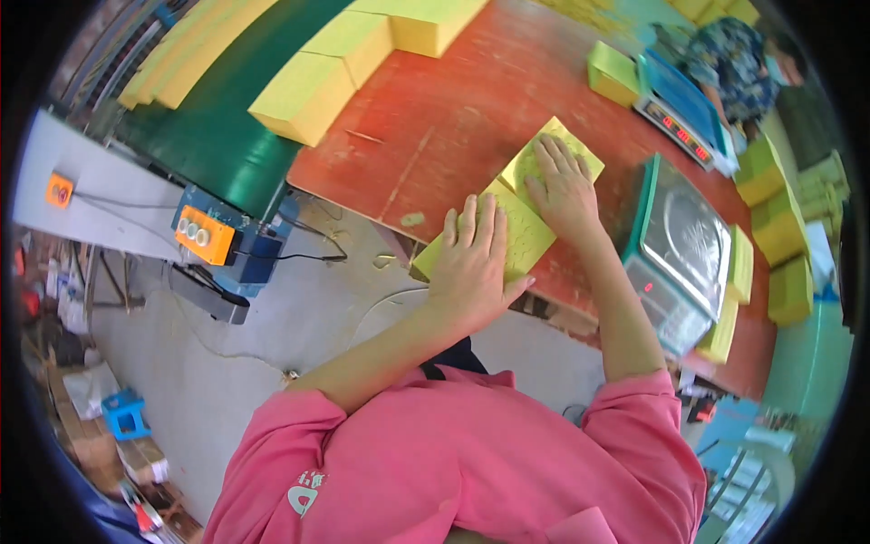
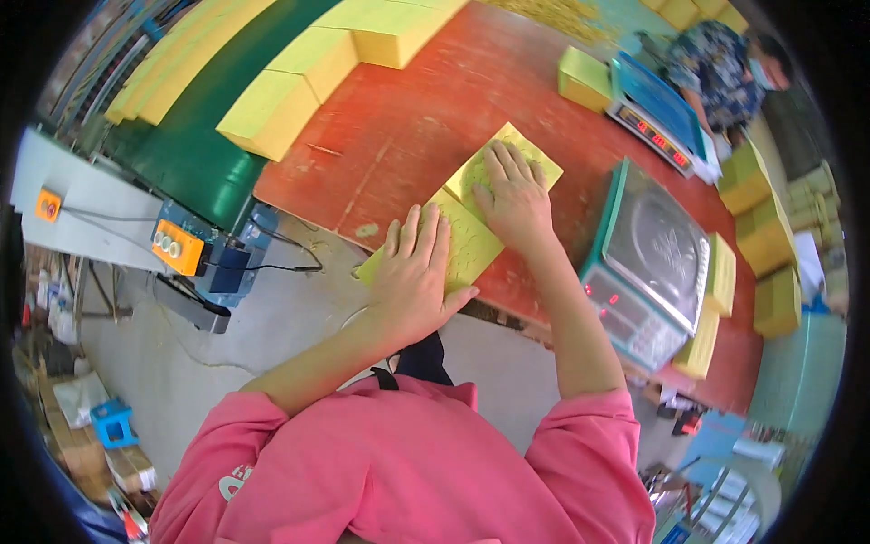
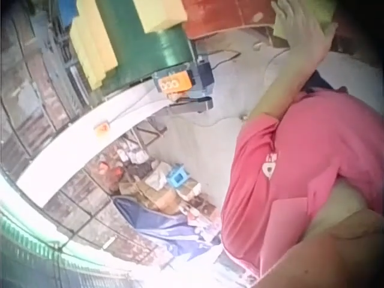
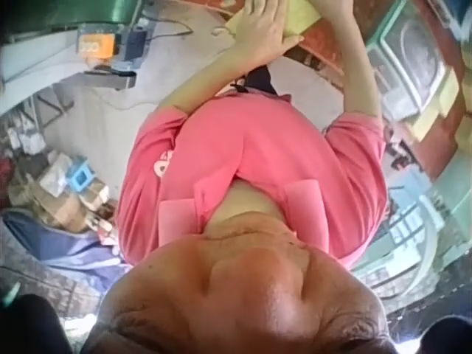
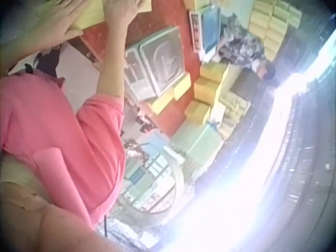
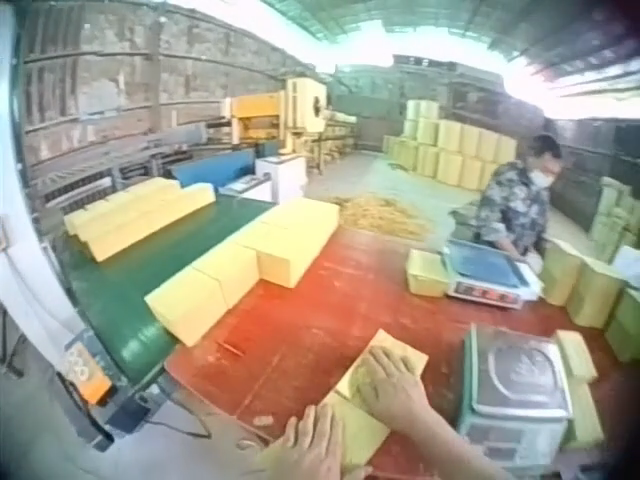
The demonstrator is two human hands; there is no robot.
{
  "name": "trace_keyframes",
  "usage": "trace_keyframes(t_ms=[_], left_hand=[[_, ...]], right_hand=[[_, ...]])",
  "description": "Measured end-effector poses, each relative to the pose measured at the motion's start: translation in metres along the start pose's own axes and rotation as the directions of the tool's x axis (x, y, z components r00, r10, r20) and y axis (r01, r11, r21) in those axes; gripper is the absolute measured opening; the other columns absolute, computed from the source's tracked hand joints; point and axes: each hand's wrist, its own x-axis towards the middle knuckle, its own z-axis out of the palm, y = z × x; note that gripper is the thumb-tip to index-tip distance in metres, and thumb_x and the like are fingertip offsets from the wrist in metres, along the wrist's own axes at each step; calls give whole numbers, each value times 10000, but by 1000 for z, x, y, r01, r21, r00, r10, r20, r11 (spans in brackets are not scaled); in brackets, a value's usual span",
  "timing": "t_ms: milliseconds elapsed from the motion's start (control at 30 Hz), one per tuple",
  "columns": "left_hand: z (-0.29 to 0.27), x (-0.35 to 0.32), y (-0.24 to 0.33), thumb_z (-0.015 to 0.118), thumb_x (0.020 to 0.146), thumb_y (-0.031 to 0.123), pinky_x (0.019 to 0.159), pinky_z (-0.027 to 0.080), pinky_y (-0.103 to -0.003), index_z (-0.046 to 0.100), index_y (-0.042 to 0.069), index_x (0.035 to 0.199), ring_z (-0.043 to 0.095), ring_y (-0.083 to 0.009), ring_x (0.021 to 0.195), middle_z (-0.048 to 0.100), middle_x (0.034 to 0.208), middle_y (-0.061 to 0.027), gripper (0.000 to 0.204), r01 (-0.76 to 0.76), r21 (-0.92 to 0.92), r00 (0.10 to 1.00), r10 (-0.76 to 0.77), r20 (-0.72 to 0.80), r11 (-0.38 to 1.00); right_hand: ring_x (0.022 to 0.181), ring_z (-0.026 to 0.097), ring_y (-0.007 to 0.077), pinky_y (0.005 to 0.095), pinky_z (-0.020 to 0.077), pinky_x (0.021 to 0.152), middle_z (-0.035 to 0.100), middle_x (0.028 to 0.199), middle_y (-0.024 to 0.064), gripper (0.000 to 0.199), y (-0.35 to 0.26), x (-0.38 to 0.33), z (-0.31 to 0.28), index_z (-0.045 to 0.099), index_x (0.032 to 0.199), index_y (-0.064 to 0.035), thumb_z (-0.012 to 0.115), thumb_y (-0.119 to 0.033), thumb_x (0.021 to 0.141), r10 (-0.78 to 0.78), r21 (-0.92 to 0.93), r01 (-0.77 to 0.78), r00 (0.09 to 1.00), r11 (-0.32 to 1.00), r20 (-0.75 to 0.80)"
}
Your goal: Weighing and stacking bundles of yellow paper on a scale.
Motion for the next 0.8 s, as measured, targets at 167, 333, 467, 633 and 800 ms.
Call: trace_keyframes(t_ms=[167, 333, 467, 633, 800], left_hand=[[13, 6, 40, 645, 840, 507, 1137, 224, -574, 347, -119, 1410, 276, -445, 1398, 348, 1470, -291, 897, -85, 17, 996, 84, 37, 996], [20, 5, 27, 639, 827, 560, 1138, 221, -580, 330, -99, 1431, 228, -421, 1438, 282, 1527, -275, 946, -84, 87, 996, 82, 23, 993], [13, 3, 51, 688, 772, 561, 1110, 279, -573, 332, -62, 1445, 253, -425, 1423, 285, 1534, -252, 983, -109, 133, 987, 92, 129, 985], [1, -19, 19, 733, 756, 440, 1063, 344, -534, 356, -45, 1426, 358, -442, 1343, 365, 1467, -272, 909, -88, 8, 996, 89, -24, 996], [-39, -42, 14, 624, 893, 376, 1065, 387, -428, 354, -13, 1449, 485, -299, 1284, 477, 1406, -198, 730, 343, -914, 934, -183, 307, 216]], right_hand=[[1336, 424, 326, 473, 336, 1087, 498, 1411, 146, 470, 17, -64, -52, 534, 1303, -33, 604, -259, 897, 125, 131, -103, 978, 986, -168], [854, 616, 188, 310, 484, 803, 668, 971, 123, 178, -63, -179, -72, 650, 1030, 12, 612, -119, 915, 638, 798, -329, 765, 505, -89], [1053, 621, 226, 339, 477, 908, 641, 1181, 116, 367, -86, -234, 40, 557, 1272, -36, 506, -274, 997, 476, 670, -258, 534, -696, 699], [1079, 609, 203, 359, 496, 919, 639, 1168, 104, 380, -127, -192, 19, 564, 1243, -1, 505, -278, 990, 324, 633, -180, 736, -753, 595], [1236, 513, 314, 374, 424, 1007, 491, 1372, 228, 399, -107, -199, -81, 552, 1194, 51, 568, -284, 977, 343, 951, -274, 915, 142, 213]])
